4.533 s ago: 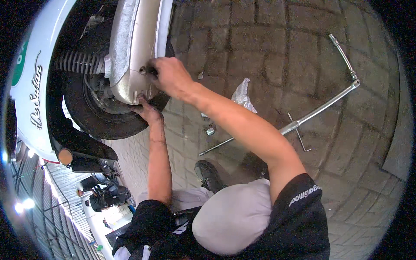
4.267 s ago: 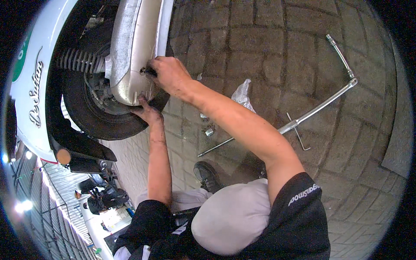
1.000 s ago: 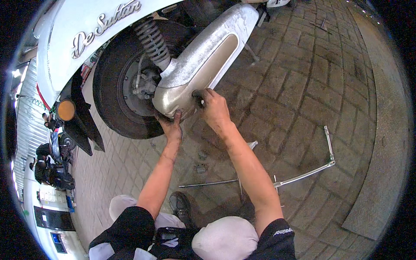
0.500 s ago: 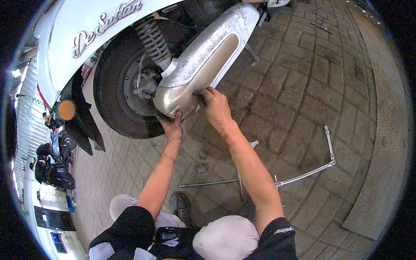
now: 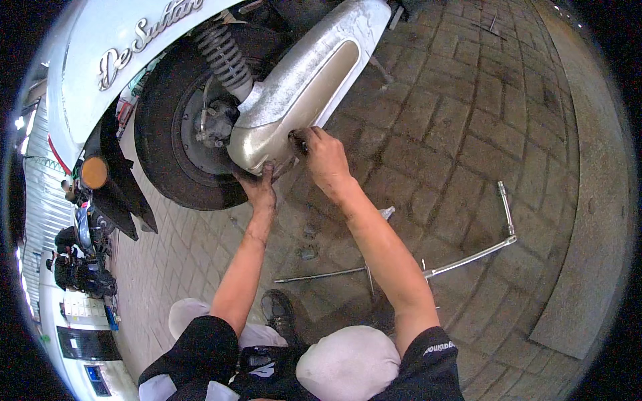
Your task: The person uses a T-handle socket wrench to remove a bolt from the rear wheel area of a motorcycle, then attaches a silver protective cover and secures it with bolts.
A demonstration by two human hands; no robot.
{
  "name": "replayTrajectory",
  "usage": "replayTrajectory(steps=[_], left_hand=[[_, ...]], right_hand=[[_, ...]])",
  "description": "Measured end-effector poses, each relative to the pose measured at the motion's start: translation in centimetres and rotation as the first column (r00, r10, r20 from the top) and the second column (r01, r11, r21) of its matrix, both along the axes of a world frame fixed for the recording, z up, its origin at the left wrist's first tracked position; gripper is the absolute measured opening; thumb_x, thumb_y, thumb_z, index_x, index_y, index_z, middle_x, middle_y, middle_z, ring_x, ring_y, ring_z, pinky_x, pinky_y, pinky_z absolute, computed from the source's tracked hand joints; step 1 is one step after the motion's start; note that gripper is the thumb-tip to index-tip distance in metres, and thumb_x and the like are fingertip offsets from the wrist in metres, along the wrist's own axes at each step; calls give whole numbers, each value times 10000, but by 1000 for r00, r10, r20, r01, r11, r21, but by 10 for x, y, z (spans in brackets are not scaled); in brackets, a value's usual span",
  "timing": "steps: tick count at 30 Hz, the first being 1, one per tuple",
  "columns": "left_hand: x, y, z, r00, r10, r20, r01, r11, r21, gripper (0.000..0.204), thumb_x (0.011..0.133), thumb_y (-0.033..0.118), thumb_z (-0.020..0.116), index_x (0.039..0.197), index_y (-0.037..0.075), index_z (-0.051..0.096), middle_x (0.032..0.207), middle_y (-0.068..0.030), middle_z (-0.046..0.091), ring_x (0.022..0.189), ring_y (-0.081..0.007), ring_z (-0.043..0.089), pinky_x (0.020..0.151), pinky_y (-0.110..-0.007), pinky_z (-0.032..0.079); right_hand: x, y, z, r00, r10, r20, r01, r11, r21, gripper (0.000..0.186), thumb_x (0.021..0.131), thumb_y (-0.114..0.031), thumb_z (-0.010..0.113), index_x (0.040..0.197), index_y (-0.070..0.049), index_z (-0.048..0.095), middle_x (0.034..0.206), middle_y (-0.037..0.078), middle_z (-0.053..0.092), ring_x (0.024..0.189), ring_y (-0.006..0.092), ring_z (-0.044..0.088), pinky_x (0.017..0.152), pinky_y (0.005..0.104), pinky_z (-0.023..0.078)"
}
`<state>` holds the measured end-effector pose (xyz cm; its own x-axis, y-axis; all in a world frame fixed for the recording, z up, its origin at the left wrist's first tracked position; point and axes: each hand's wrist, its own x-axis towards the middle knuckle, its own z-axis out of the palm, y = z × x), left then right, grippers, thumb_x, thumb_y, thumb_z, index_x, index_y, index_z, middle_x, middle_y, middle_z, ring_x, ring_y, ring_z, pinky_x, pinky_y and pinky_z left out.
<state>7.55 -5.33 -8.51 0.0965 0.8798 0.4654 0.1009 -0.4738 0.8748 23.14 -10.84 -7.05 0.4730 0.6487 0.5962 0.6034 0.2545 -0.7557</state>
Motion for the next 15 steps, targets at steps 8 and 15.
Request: replayTrajectory(steps=[8, 15], left_hand=[[-11, 17, -11, 998, -41, 49, 42, 999, -24, 1017, 673, 295, 744, 1318, -22, 23, 1356, -181, 129, 1245, -265, 161, 1031, -370, 133], [-9, 19, -13, 990, 98, -99, -96, 995, 29, 1056, 641, 336, 762, 1313, -64, 52, 1363, -201, 157, 1247, -257, 180, 1038, -354, 117]], right_hand=[[-23, 1, 35, 848, -9, -531, -41, 996, -82, 188, 743, -76, 598, 852, 69, 547, 767, 234, 594, 738, 360, 602, 654, 365, 467], [3, -43, 9, 916, 39, -400, -81, 993, -88, 307, 759, -153, 634, 990, 29, 546, 847, 151, 607, 754, 206, 597, 687, 305, 472]])
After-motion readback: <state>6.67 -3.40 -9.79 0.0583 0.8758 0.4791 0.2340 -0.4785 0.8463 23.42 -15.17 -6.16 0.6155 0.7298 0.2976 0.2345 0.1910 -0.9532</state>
